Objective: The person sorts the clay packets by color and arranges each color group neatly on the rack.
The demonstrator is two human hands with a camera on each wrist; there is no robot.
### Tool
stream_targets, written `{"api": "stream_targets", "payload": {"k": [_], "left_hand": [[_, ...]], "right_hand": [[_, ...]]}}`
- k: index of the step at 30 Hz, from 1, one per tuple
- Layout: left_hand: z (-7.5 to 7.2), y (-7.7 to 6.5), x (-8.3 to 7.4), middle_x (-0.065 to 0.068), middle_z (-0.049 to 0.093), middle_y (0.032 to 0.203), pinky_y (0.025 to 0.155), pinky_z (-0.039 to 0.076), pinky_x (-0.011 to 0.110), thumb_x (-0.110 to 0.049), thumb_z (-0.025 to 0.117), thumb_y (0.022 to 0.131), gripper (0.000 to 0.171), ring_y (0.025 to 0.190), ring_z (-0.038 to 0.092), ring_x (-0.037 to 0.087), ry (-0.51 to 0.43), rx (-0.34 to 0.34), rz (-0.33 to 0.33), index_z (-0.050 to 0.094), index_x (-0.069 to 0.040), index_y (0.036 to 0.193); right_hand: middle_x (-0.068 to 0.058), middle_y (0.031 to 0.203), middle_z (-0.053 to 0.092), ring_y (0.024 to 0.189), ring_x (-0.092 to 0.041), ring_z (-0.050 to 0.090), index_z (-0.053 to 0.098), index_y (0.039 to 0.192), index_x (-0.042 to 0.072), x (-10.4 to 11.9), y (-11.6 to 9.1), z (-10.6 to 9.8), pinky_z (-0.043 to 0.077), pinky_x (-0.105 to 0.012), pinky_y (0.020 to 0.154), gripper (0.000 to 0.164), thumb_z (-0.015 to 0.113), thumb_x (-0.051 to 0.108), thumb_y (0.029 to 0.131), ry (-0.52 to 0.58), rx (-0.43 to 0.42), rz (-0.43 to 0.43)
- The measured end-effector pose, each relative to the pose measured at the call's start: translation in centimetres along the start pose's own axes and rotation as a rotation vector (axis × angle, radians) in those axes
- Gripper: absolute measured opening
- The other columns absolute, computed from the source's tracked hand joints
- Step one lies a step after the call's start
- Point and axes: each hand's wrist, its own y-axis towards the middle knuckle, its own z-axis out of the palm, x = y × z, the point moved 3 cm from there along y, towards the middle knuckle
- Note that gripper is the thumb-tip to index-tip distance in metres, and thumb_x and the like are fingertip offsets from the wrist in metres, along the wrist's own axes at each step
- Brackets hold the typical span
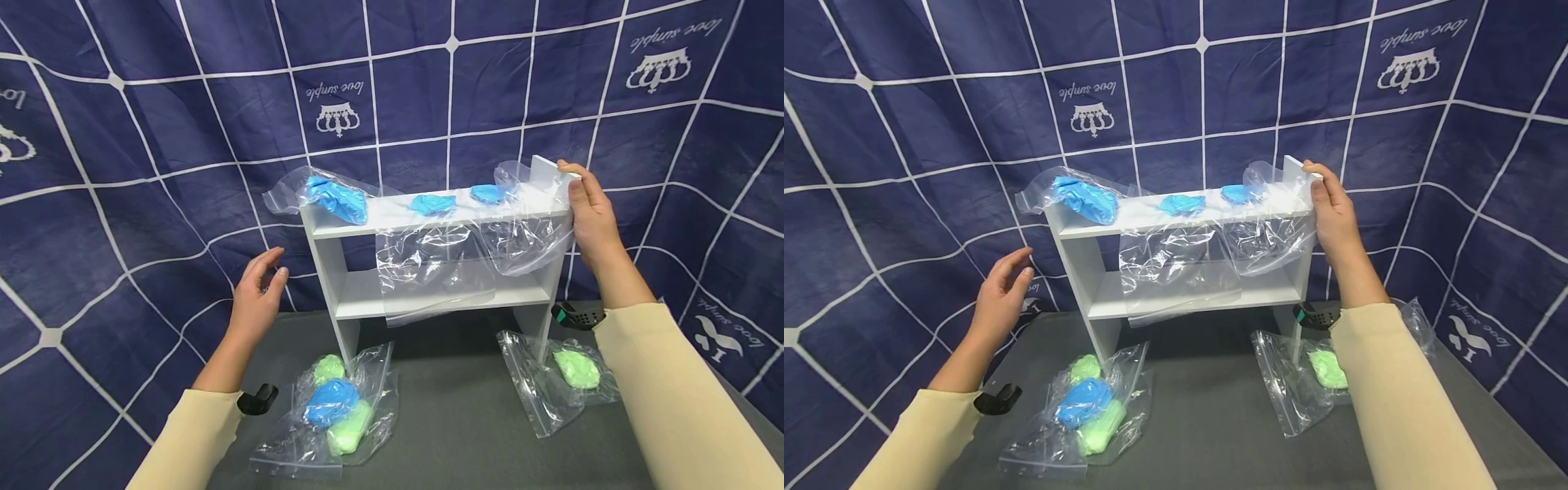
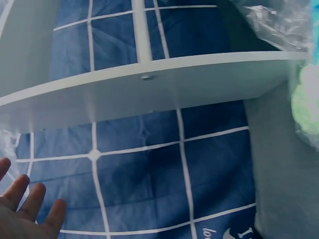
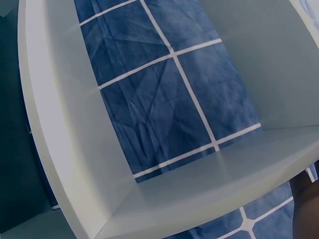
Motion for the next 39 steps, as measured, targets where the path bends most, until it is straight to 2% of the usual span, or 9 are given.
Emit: {"api": "stream_targets", "payload": {"k": [4,7,12,17,22,27,30,34,39], "left_hand": [[0.5,-1.3,1.0,0.012,0.045,0.152,0.105,0.045,0.035,-0.026,0.05,0.105,0.043,0.133,0.048,0.03,0.027,0.077,0.022,0.051,-0.008,0.144],[1.0,-2.5,1.6,0.013,0.045,0.152,0.104,0.044,0.051,-0.026,0.051,0.104,0.045,0.134,0.047,0.032,0.046,0.144,0.031,0.05,-0.008,0.145],[2.1,-5.0,2.9,0.015,0.046,0.15,0.103,0.044,0.057,-0.025,0.058,0.102,0.048,0.134,0.047,0.036,0.069,0.279,0.052,0.048,-0.009,0.146],[3.6,-7.4,4.4,0.021,0.041,0.152,0.106,0.038,0.066,-0.027,0.064,0.098,0.06,0.139,0.04,0.044,0.092,0.467,0.054,0.042,-0.006,0.149],[4.7,-9.4,6.2,0.019,0.035,0.157,0.106,0.035,0.071,-0.036,0.068,0.094,0.072,0.143,0.032,0.048,0.094,0.637,0.017,0.036,-0.01,0.153],[5.5,-11.4,7.9,0.022,0.032,0.159,0.107,0.032,0.073,-0.036,0.075,0.088,0.083,0.145,0.029,0.051,0.032,0.781,-0.046,0.032,-0.014,0.156],[5.9,-12.3,8.6,0.026,0.029,0.159,0.107,0.028,0.076,-0.034,0.08,0.084,0.093,0.145,0.026,0.054,-0.007,0.832,-0.06,0.028,-0.012,0.157],[6.3,-13.0,9.2,0.029,0.028,0.16,0.108,0.026,0.076,-0.033,0.086,0.076,0.105,0.145,0.025,0.055,-0.032,0.847,-0.021,0.025,-0.008,0.158],[6.5,-13.9,9.7,0.027,0.033,0.158,0.11,0.03,0.068,-0.037,0.088,0.071,0.108,0.143,0.03,0.054,0.015,0.868,0.026,0.027,-0.01,0.157]], "right_hand": [[0.002,0.16,0.041,0.147,-0.009,0.033,0.057,0.137,0.025,0.1,0.1,0.0,0.026,-0.014,0.116,0.039,0.043,0.039,0.103,-0.023,0.005,0.006],[0.001,0.16,0.04,0.148,-0.009,0.032,0.057,0.137,0.024,0.1,0.1,0.0,0.025,-0.017,0.117,0.039,0.043,0.038,0.103,-0.012,0.006,0.004],[0.001,0.16,0.041,0.148,-0.009,0.032,0.058,0.136,0.024,0.0,0.1,0.1,0.025,-0.015,0.116,0.039,0.043,0.038,0.103,-0.009,0.006,0.002],[0.001,0.16,0.04,0.148,-0.01,0.032,0.057,0.137,0.023,-0.1,0.2,0.1,0.025,-0.015,0.117,0.038,0.043,0.036,0.104,-0.023,0.01,0.0],[0.0,0.16,0.04,0.148,-0.009,0.033,0.056,0.138,0.023,-0.1,0.3,-0.1,0.025,-0.015,0.117,0.038,0.041,0.035,0.105,-0.034,0.009,0.002],[-0.001,0.161,0.039,0.147,-0.008,0.033,0.057,0.137,0.024,-0.1,0.2,0.0,0.025,-0.011,0.115,0.037,0.041,0.034,0.105,-0.021,0.013,0.006],[-0.002,0.161,0.039,0.147,-0.008,0.032,0.058,0.136,0.024,0.0,0.1,0.0,0.026,-0.01,0.114,0.037,0.041,0.034,0.105,-0.004,0.01,0.003],[-0.002,0.16,0.039,0.148,-0.009,0.032,0.059,0.135,0.023,0.0,0.2,0.0,0.026,-0.01,0.114,0.036,0.043,0.034,0.104,0.018,0.005,-0.002],[-0.003,0.161,0.039,0.148,-0.009,0.031,0.058,0.135,0.022,-0.2,0.3,0.0,0.024,-0.013,0.117,0.037,0.043,0.034,0.104,0.034,0.006,-0.001]]}}
